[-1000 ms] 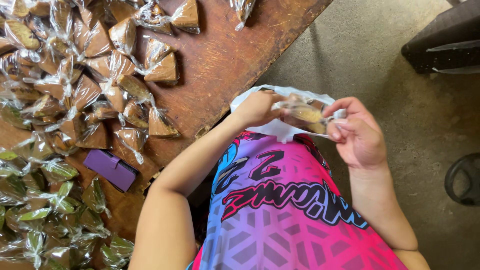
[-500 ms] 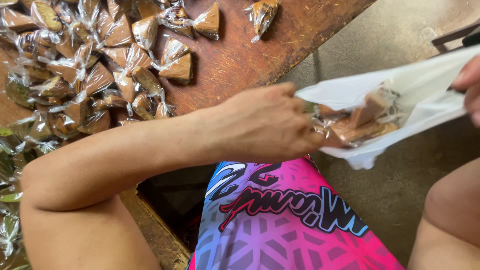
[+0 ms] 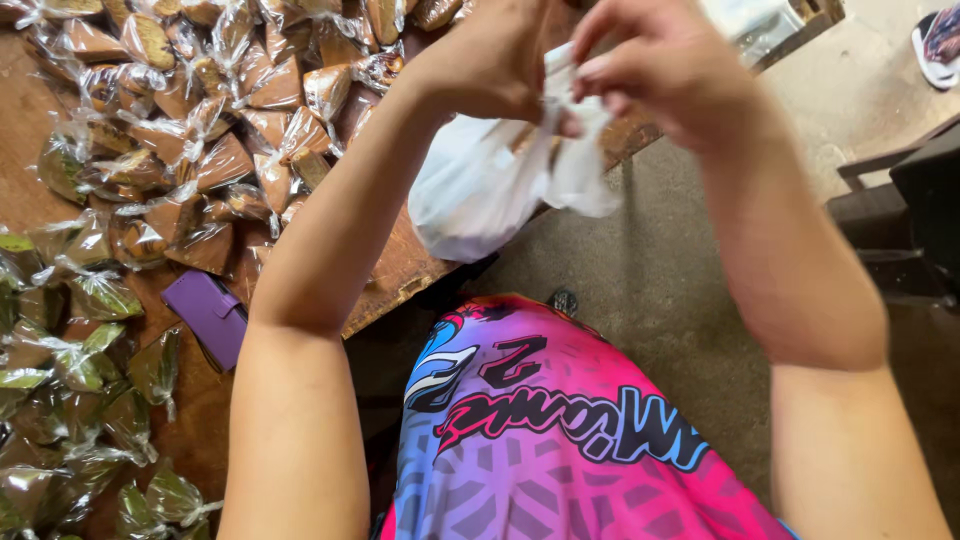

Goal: The person places several wrapped food items into plastic bags, ties the bags closed, and places them into red crates.

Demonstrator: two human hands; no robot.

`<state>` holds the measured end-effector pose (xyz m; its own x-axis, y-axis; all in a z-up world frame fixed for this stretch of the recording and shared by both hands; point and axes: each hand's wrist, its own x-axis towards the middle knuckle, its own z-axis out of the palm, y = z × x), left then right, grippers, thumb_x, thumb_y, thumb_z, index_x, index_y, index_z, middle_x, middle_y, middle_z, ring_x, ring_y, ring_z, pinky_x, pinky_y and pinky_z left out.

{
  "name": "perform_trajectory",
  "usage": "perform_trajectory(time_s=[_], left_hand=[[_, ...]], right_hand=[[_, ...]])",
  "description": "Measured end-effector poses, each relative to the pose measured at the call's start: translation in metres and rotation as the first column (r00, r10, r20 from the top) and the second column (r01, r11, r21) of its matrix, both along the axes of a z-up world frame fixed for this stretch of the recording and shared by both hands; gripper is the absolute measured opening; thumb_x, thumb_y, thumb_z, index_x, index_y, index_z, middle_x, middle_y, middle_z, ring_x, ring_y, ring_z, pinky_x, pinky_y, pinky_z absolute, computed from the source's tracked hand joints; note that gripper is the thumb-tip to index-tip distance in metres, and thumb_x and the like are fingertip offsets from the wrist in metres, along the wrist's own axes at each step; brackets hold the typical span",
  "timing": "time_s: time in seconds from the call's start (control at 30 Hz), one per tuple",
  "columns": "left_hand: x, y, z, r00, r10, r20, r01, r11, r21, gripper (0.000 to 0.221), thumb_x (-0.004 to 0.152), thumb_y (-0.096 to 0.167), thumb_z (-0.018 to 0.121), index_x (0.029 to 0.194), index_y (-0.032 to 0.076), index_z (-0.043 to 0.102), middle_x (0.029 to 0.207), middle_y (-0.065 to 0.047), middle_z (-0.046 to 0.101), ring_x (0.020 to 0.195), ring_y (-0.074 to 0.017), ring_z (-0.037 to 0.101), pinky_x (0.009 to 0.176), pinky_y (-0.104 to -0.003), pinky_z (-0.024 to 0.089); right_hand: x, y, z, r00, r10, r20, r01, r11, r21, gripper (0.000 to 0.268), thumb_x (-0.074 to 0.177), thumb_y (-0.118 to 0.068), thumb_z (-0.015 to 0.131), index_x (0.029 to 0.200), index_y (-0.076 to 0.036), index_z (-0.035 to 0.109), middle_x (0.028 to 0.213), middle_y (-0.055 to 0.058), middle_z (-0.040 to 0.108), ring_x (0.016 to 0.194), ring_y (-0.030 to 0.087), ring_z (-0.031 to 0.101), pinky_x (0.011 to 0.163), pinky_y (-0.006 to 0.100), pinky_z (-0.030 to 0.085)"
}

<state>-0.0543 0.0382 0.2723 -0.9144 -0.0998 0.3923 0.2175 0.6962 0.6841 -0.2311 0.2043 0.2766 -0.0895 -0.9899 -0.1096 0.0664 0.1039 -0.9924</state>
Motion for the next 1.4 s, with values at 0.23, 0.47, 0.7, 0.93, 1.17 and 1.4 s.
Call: perform_trajectory(time_s=[0.23, 0.47, 0.7, 0.93, 1.17, 1.4], left_hand=[[0.030, -0.038, -0.008, 0.971, -0.179, 0.161, 0.169, 0.983, 0.073, 0.087, 0.075, 0.024, 0.098, 0.146, 0.009, 0.052, 0.109, -0.013, 0.070, 0.087, -0.0220, 0.068, 0.072, -0.034, 0.056], [0.024, -0.009, -0.051, 0.903, 0.386, 0.189, -0.417, 0.893, 0.167, 0.023, 0.089, 0.031, 0.075, 0.102, 0.014, 0.066, 0.073, 0.001, 0.060, 0.061, -0.0134, 0.056, 0.051, -0.032, 0.043], [0.047, -0.043, -0.092, 0.631, -0.125, 0.766, -0.689, 0.365, 0.626, 0.024, 0.097, 0.022, 0.051, 0.093, 0.007, 0.069, 0.056, 0.004, 0.042, 0.043, -0.0074, 0.031, 0.041, -0.028, 0.024], [0.032, -0.030, -0.102, 0.701, 0.015, 0.713, -0.638, 0.461, 0.617, 0.019, 0.094, 0.023, 0.053, 0.094, 0.008, 0.065, 0.059, 0.004, 0.050, 0.046, -0.0081, 0.042, 0.042, -0.029, 0.031], [0.075, -0.053, -0.141, 0.814, 0.106, 0.571, -0.462, 0.715, 0.525, 0.022, 0.093, 0.027, 0.073, 0.095, 0.006, 0.068, 0.070, 0.001, 0.057, 0.059, -0.0071, 0.049, 0.051, -0.028, 0.037], [0.109, -0.062, -0.194, 0.677, 0.122, 0.726, -0.645, 0.574, 0.505, 0.030, 0.094, 0.036, 0.079, 0.083, 0.009, 0.074, 0.077, -0.002, 0.063, 0.064, -0.0096, 0.048, 0.057, -0.027, 0.035]], right_hand=[[0.018, -0.032, -0.031, 0.581, 0.072, -0.811, -0.201, 0.978, -0.057, 0.024, 0.090, -0.009, 0.074, 0.112, -0.008, 0.081, 0.096, 0.015, 0.068, 0.088, 0.023, 0.066, 0.078, 0.034, 0.055], [0.082, -0.071, -0.171, 0.649, -0.447, -0.616, 0.053, 0.834, -0.549, 0.061, 0.117, -0.020, 0.056, 0.166, -0.013, 0.020, 0.175, 0.022, 0.005, 0.165, 0.038, 0.012, 0.140, 0.048, 0.025], [0.084, -0.045, -0.148, 0.416, -0.387, -0.823, -0.266, 0.814, -0.517, 0.010, 0.107, -0.006, 0.054, 0.113, -0.013, 0.057, 0.172, 0.010, 0.018, 0.162, 0.031, 0.022, 0.139, 0.047, 0.026], [0.088, -0.031, -0.105, 0.296, -0.277, -0.914, -0.209, 0.915, -0.345, 0.034, 0.093, -0.025, 0.073, 0.113, 0.001, 0.069, 0.151, 0.019, 0.041, 0.144, 0.038, 0.035, 0.121, 0.049, 0.034], [0.019, 0.036, -0.174, 0.789, -0.297, -0.538, 0.214, 0.954, -0.212, 0.016, 0.087, -0.016, 0.072, 0.079, -0.003, 0.067, 0.108, 0.007, 0.061, 0.103, 0.022, 0.056, 0.092, 0.034, 0.047], [0.003, 0.056, -0.251, 0.946, -0.264, 0.188, 0.229, 0.955, 0.190, 0.012, 0.089, -0.014, 0.065, 0.093, -0.004, 0.071, 0.097, 0.006, 0.065, 0.093, 0.016, 0.062, 0.092, 0.031, 0.050]])
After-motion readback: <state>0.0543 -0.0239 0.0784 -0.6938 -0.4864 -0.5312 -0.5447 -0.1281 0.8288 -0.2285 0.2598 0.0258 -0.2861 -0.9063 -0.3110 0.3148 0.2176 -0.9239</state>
